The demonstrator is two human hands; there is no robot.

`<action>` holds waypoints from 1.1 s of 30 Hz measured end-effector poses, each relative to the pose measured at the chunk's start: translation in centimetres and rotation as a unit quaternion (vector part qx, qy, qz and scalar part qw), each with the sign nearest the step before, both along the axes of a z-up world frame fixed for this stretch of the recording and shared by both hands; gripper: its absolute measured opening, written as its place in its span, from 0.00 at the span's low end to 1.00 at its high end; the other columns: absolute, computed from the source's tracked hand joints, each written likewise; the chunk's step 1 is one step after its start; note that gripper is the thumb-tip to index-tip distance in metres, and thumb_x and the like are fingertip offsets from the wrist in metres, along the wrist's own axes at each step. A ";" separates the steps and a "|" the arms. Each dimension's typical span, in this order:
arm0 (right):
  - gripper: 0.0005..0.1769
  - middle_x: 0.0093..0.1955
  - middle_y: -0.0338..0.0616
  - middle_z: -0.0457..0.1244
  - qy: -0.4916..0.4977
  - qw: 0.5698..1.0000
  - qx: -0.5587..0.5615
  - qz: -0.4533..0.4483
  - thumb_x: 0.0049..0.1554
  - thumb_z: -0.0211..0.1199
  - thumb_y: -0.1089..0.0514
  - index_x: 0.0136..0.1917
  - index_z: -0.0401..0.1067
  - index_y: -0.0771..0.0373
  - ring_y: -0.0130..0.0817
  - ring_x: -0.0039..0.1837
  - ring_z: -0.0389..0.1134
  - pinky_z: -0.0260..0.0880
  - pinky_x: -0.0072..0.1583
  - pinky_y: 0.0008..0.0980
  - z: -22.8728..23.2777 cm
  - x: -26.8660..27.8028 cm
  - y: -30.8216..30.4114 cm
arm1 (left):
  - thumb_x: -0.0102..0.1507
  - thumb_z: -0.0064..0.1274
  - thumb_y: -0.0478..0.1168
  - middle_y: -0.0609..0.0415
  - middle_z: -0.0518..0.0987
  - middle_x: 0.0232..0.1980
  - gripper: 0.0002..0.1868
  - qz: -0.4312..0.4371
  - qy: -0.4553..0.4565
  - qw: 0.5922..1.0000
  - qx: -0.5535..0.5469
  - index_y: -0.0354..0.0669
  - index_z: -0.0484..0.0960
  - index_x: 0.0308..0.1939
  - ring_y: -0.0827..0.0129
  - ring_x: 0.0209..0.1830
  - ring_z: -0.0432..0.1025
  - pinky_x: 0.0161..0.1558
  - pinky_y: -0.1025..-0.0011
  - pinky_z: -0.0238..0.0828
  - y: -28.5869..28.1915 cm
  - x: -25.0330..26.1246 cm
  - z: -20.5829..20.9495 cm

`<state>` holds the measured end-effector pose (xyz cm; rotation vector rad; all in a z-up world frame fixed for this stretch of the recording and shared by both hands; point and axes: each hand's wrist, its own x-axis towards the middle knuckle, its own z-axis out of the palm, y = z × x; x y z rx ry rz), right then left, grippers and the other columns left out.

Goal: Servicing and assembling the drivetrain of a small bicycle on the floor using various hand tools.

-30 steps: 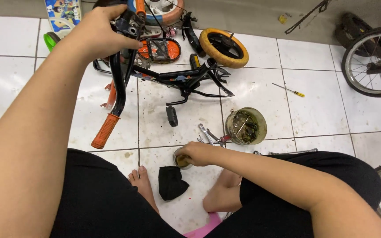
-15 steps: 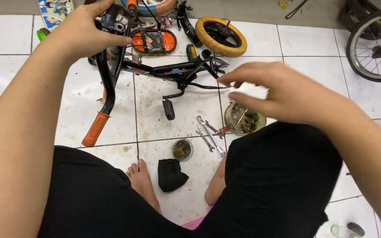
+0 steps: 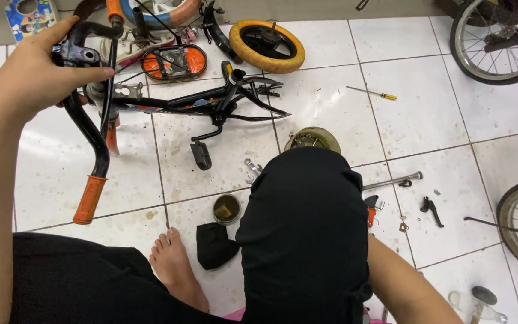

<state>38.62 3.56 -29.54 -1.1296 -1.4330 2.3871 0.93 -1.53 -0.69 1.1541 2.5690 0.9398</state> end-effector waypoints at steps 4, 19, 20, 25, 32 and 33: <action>0.42 0.79 0.48 0.30 0.100 0.928 -0.346 -0.095 0.67 0.54 0.36 0.80 0.37 0.55 0.42 0.78 0.26 0.33 0.75 0.39 -8.9 -4.2 -15.1 | 0.56 0.69 0.30 0.24 0.79 0.49 0.46 0.022 -0.033 0.999 -0.002 0.22 0.66 0.76 0.46 0.37 0.77 0.24 0.58 0.73 0.6 0.1 0.3; 0.50 0.86 0.55 0.23 0.091 0.862 -0.477 -0.146 0.68 0.50 0.32 0.84 0.28 0.59 0.49 0.85 0.16 0.24 0.80 0.44 -7.2 -6.6 -17.9 | 0.61 0.63 0.61 0.34 0.86 0.49 0.48 0.041 0.208 0.943 -0.258 0.39 0.71 0.79 0.48 0.39 0.83 0.36 0.57 0.83 0.7 -1.9 -0.9; 0.45 0.86 0.55 0.27 0.087 0.850 -0.486 -0.182 0.68 0.53 0.36 0.84 0.35 0.57 0.48 0.85 0.20 0.28 0.80 0.43 -7.0 -6.5 -18.0 | 0.62 0.61 0.64 0.42 0.86 0.44 0.42 0.042 0.272 0.917 -0.290 0.42 0.75 0.72 0.55 0.32 0.84 0.31 0.64 0.83 0.6 -2.1 -1.5; 0.73 0.82 0.63 0.46 0.285 0.856 -0.391 -0.183 0.41 0.31 0.06 0.84 0.43 0.57 0.58 0.81 0.49 0.56 0.74 0.52 2.6 -0.3 16.0 | 0.65 0.60 0.58 0.50 0.84 0.39 0.34 0.029 0.360 0.879 -0.310 0.45 0.77 0.69 0.64 0.24 0.83 0.27 0.70 0.84 0.7 -1.0 -1.0; 0.19 0.56 0.49 0.66 -0.141 0.944 0.294 -0.049 0.64 0.59 0.60 0.67 0.63 0.64 0.39 0.56 0.69 0.72 0.54 0.37 11.1 0.9 41.2 | 0.67 0.59 0.56 0.49 0.84 0.48 0.22 0.024 0.278 0.915 -0.292 0.54 0.86 0.61 0.67 0.28 0.80 0.32 0.73 0.80 1.5 -1.2 0.6; 0.20 0.55 0.48 0.65 -0.172 0.923 0.339 -0.063 0.66 0.61 0.58 0.67 0.61 0.64 0.35 0.55 0.68 0.68 0.51 0.32 9.8 1.9 43.2 | 0.65 0.61 0.54 0.45 0.85 0.47 0.21 0.021 0.240 0.927 -0.288 0.50 0.87 0.57 0.62 0.31 0.81 0.32 0.70 0.81 1.7 -1.3 0.9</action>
